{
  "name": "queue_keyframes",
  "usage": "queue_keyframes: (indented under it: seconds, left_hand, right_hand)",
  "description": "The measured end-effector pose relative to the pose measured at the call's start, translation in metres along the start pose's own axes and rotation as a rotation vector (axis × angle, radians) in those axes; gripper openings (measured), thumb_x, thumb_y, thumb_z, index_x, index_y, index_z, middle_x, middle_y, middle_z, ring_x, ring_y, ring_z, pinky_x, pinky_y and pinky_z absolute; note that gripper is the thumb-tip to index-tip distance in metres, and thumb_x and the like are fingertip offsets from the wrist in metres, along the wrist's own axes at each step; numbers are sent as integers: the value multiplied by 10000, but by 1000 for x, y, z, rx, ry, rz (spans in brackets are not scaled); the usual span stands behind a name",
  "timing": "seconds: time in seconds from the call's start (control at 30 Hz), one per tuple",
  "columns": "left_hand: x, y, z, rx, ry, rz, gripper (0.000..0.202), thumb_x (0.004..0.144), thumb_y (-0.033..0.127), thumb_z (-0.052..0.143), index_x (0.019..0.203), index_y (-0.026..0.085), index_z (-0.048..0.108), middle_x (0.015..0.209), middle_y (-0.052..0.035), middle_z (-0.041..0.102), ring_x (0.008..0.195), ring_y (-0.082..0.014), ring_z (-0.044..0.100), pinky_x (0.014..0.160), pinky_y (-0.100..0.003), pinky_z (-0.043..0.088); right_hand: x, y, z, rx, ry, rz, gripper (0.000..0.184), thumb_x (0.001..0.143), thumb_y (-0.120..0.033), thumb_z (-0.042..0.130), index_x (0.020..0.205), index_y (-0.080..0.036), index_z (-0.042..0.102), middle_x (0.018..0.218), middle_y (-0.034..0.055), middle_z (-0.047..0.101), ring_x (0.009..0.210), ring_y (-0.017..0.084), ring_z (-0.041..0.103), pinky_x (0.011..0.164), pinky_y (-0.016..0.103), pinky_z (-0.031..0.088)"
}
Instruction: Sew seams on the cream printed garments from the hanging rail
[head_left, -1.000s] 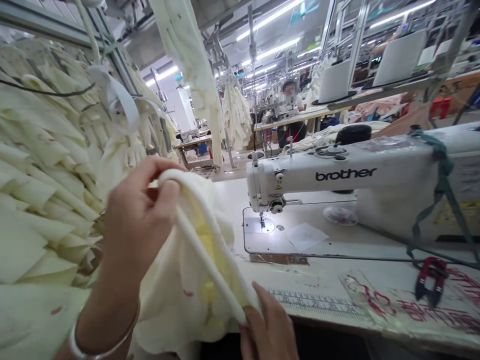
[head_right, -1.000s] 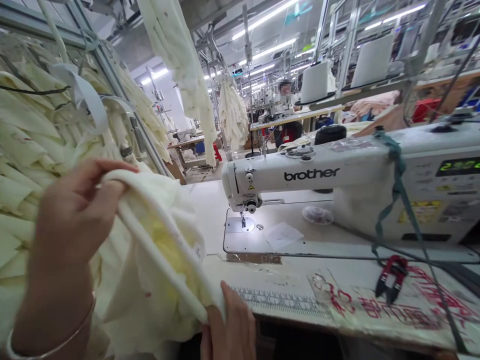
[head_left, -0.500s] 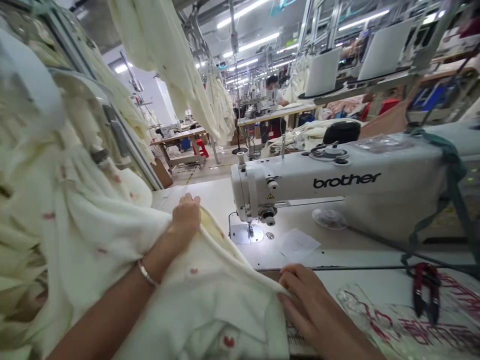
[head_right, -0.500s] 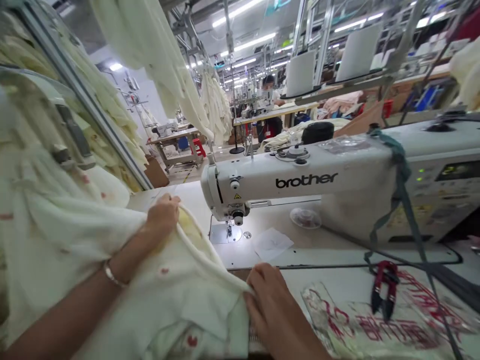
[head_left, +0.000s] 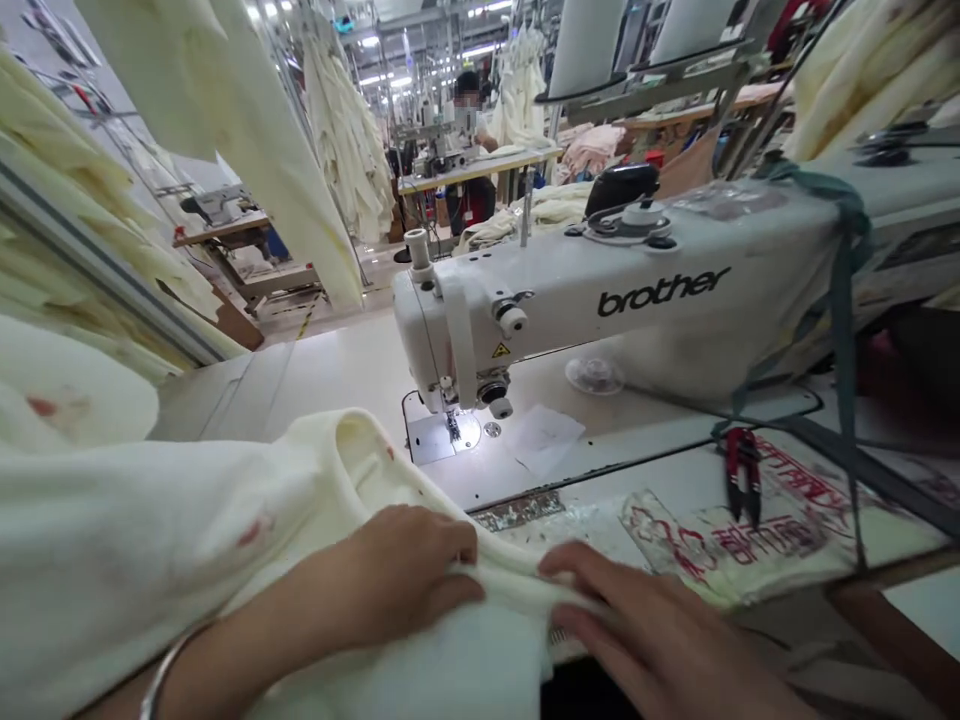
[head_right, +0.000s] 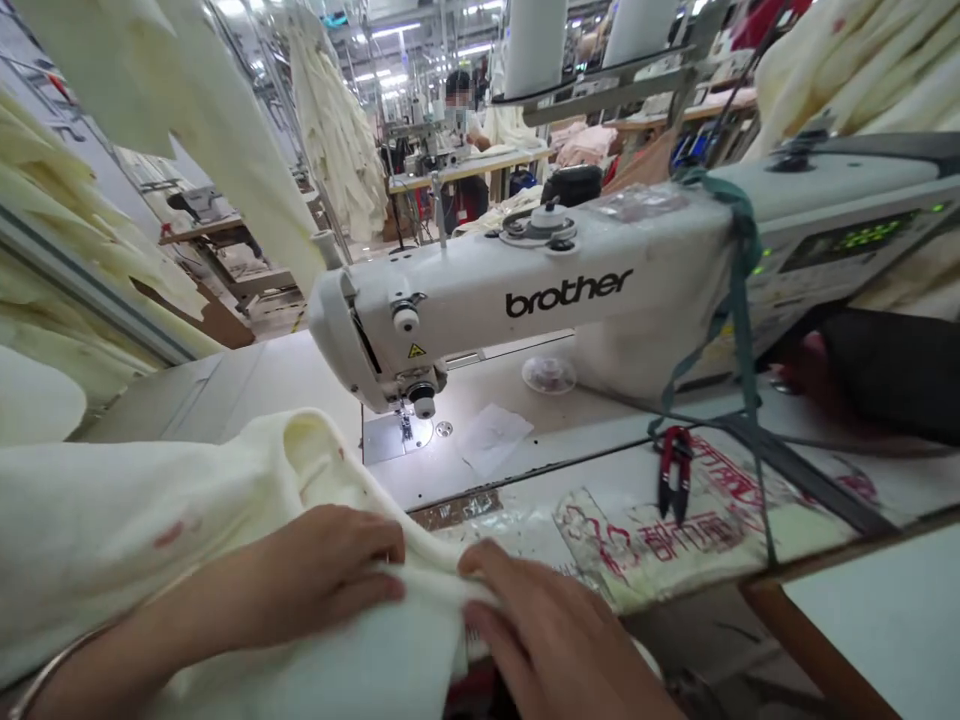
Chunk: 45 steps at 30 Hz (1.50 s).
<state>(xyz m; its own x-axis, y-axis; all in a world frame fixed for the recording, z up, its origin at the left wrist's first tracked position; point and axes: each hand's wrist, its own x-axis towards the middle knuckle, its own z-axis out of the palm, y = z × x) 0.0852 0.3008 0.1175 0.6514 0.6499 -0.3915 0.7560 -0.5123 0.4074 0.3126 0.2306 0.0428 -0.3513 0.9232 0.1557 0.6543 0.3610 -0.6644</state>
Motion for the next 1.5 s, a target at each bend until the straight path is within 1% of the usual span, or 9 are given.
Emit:
queue_keyframes:
  seconds: [0.17, 0.4, 0.53, 0.7, 0.97, 1.1, 1.27, 1.4, 1.5]
  left_hand:
    - [19, 2, 19, 229, 84, -99, 139, 862, 293, 571, 917, 172, 608, 879, -51, 666, 789, -251, 636, 683, -351, 450]
    - [28, 4, 15, 73, 50, -32, 189, 812, 306, 665, 922, 187, 568, 923, -21, 627, 826, -208, 594, 740, -334, 441]
    - [33, -3, 20, 38, 169, 50, 306, 757, 300, 726, 979, 181, 551, 1032, -59, 571, 992, -236, 513, 864, -366, 413]
    - [31, -8, 27, 71, 149, 173, 128, 832, 231, 608, 886, 164, 514, 968, -71, 564, 932, -229, 500, 855, -383, 401]
    - [19, -11, 12, -343, 101, 87, 246, 858, 356, 590, 1062, 222, 562, 1049, -6, 642, 935, -176, 581, 811, -282, 411]
    - [21, -7, 14, -366, 130, -48, 189, 852, 360, 549, 905, 202, 638, 863, 5, 664, 791, -162, 581, 697, -262, 396]
    - [21, -2, 23, -390, 231, -83, 124, 801, 284, 564, 826, 183, 632, 787, 3, 660, 713, -150, 562, 664, -257, 378]
    - [28, -5, 24, -386, 296, -125, 132, 798, 283, 543, 811, 184, 630, 791, -6, 670, 720, -161, 579, 680, -266, 387]
    - [42, -16, 17, -353, 371, -235, 154, 787, 302, 538, 747, 179, 621, 743, -9, 659, 727, -172, 581, 678, -272, 378]
  right_hand:
    - [28, 9, 11, 14, 19, 64, 111, 846, -142, 507, 788, -234, 527, 779, -17, 592, 741, 173, 592, 634, 272, 457]
    - [44, -3, 3, 22, -133, 197, 165, 825, -53, 562, 743, -189, 519, 853, 14, 533, 817, 175, 545, 686, 289, 420]
    - [46, -5, 4, -8, -164, 213, 182, 821, -34, 558, 736, -181, 493, 868, 24, 516, 874, 195, 521, 727, 312, 404]
    - [47, -7, -2, 70, -150, 188, 165, 780, -38, 552, 736, -184, 487, 821, 3, 521, 820, 175, 506, 685, 283, 372]
    - [63, -6, -23, 446, -311, 272, 47, 790, -170, 522, 754, -198, 508, 672, -39, 570, 650, 131, 539, 583, 239, 367]
    - [65, -11, -25, 359, -289, 290, 64, 777, -167, 538, 728, -198, 511, 659, -36, 565, 643, 129, 529, 572, 232, 356]
    - [60, -8, -23, 418, -317, 301, 128, 773, -276, 585, 888, -218, 580, 862, -10, 602, 796, 153, 551, 618, 224, 382]
    - [75, -4, -22, 340, -374, 335, 92, 803, -254, 551, 809, -192, 619, 622, -36, 553, 587, 120, 507, 523, 218, 336]
    - [106, -3, -21, 247, -338, 339, 78, 776, -176, 566, 703, -179, 592, 608, -33, 578, 575, 109, 516, 518, 208, 333]
